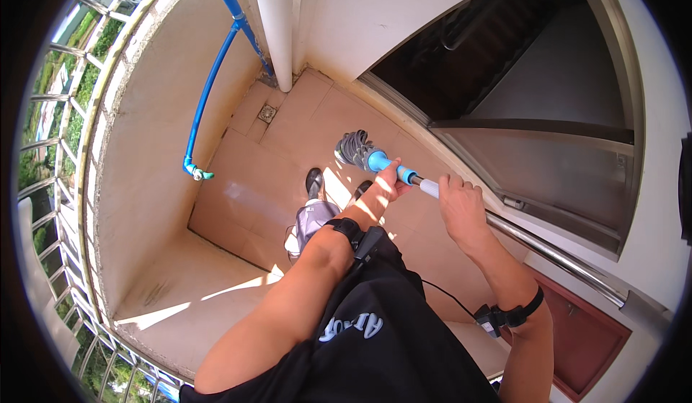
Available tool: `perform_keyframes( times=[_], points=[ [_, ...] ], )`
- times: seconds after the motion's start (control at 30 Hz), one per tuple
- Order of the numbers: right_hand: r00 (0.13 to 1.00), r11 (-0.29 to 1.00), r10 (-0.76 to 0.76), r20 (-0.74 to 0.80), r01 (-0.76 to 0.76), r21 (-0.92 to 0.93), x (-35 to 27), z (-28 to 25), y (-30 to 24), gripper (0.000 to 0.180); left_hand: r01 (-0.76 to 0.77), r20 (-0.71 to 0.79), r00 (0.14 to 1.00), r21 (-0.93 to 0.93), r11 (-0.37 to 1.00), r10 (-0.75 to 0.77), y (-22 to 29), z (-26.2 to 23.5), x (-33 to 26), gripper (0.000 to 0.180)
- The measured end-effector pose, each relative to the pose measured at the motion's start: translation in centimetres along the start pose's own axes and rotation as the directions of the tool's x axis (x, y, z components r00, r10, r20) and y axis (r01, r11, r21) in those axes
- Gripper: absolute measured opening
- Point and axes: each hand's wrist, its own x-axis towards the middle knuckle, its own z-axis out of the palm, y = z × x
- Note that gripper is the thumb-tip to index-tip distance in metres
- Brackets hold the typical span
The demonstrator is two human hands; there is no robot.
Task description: The person mops a tiled balcony floor and then proceeds to mop a spiral staircase. They use a long-handled mop to clean the surfaces, moving from the balcony area to the stairwell and cleaning each step.
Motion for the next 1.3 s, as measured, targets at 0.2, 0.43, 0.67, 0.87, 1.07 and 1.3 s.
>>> perform_keyframes(
  times=[0.2, 0.43, 0.67, 0.87, 1.07, 1.3],
  points=[
    [0.974, 0.984, 0.144, 0.173, -0.160, 0.082, -4.0, 0.1, 2.7, 0.010, 0.119, -0.019, 0.993, 0.078, 0.990, -0.118, -2.5, 1.8, 1.8, 0.041],
    [0.963, 0.968, 0.202, 0.178, -0.223, 0.110, -8.3, 0.6, 4.9, 0.017, 0.131, -0.082, 0.990, 0.200, 0.971, -0.116, -5.4, 2.5, 2.1, 0.039],
    [0.925, 0.944, 0.303, 0.229, -0.324, 0.061, -15.0, 4.2, 7.2, 0.014, 0.133, -0.186, 0.980, 0.335, 0.933, -0.073, -10.8, 3.9, 2.2, 0.039],
    [0.885, 0.889, 0.330, 0.328, -0.408, 0.208, -23.1, 7.0, 9.3, 0.012, 0.187, -0.092, 0.982, 0.496, 0.848, -0.162, -18.4, 6.2, 2.5, 0.037],
    [0.873, 0.866, 0.412, 0.261, -0.464, 0.187, -31.9, 10.8, 11.1, 0.020, 0.195, -0.057, 0.978, 0.586, 0.786, -0.200, -26.3, 8.0, 3.6, 0.040],
    [0.777, 0.816, 0.454, 0.436, -0.559, 0.147, -36.7, 15.9, 12.2, 0.021, 0.324, -0.080, 0.917, 0.720, 0.614, -0.390, -34.5, 10.2, 2.5, 0.045]
  ],
)
